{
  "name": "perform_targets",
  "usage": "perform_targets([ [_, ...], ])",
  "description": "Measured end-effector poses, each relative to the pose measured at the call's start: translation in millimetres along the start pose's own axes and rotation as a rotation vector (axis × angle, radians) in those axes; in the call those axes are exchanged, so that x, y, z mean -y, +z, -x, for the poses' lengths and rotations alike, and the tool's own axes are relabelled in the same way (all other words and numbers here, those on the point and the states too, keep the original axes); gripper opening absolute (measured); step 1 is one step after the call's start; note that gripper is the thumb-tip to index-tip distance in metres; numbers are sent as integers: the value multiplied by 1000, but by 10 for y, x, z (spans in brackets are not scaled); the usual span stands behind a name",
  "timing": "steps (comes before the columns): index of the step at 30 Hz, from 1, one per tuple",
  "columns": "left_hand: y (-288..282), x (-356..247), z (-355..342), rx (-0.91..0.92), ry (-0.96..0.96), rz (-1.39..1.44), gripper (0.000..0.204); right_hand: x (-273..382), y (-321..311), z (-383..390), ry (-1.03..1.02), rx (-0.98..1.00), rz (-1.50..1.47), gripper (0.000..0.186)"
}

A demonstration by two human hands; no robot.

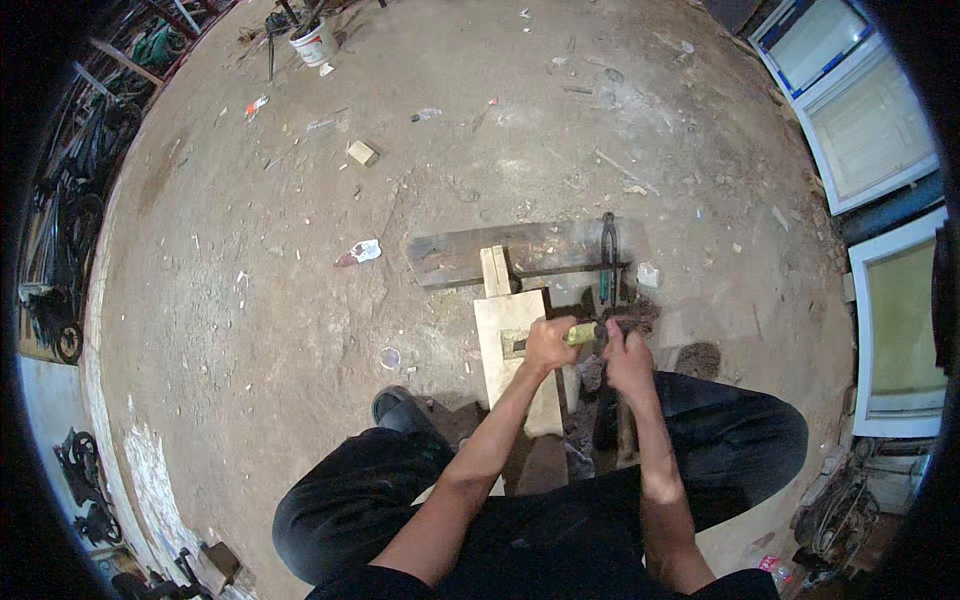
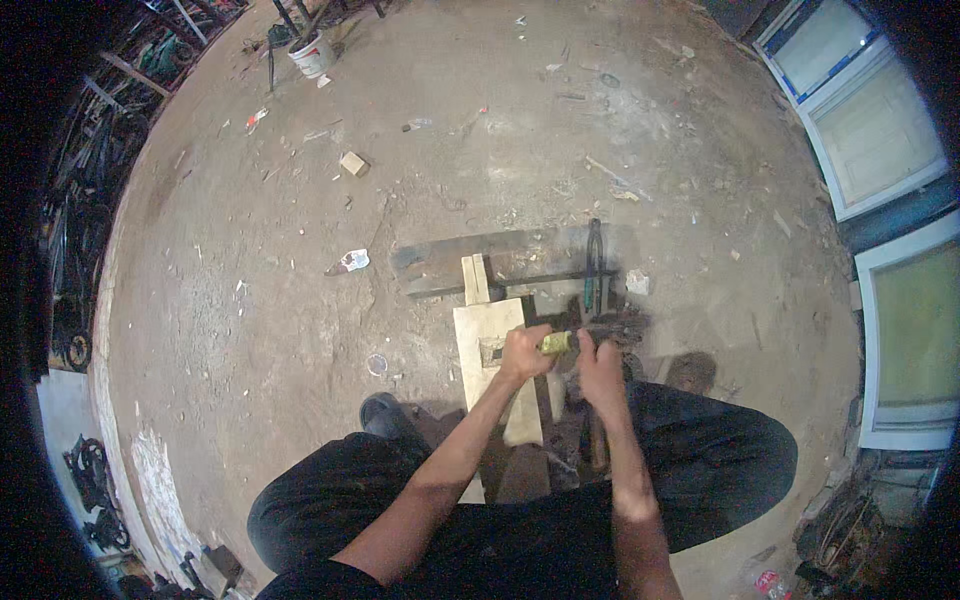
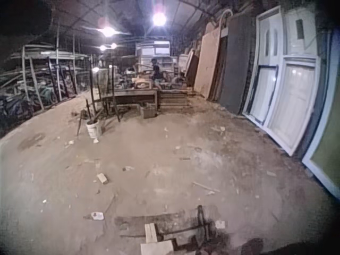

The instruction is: The person carves a piece of wood using a hammer and a chisel while sitting on the floor.

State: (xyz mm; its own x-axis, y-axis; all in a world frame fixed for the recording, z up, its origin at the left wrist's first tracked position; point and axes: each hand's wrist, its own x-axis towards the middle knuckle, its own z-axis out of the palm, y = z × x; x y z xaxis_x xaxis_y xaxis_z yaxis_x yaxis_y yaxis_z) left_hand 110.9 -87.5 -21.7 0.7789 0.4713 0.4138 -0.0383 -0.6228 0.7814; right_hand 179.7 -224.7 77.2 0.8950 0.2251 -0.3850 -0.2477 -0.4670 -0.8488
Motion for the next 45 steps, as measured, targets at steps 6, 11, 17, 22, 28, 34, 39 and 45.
perform_targets([
  [6, -53, 53, 33, -9, -43, 9, 19, 315, -140, 148, 65, 73, -470, 41],
  [11, -11, 49, 38, 14, -10, 29, 19, 171, 111, 150, 136, 133, -159, 43],
  [17, 35, 85, 87, 12, -18, 8, 20, 329, -230, 145, 75, 44, -384, 36],
  [22, 25, 41, 68, 49, -11, -23, 21, 326, -215, 201, 83, 28, -426, 28],
  [28, 49, 67, 70, 54, 2, -40, 21, 345, -114, 228, -47, -36, -627, 30],
  [34, 1, -10, 32, 45, -14, -25, 24, 459, -160, 330, -209, -42, -815, 50],
  [39, 70, 31, 108, 25, 7, -43, 22, -55, 86, 215, 35, -27, -416, 36],
  [45, 56, 67, 126, 77, 35, -57, 20, 137, 11, 231, 177, -8, -488, 45],
])
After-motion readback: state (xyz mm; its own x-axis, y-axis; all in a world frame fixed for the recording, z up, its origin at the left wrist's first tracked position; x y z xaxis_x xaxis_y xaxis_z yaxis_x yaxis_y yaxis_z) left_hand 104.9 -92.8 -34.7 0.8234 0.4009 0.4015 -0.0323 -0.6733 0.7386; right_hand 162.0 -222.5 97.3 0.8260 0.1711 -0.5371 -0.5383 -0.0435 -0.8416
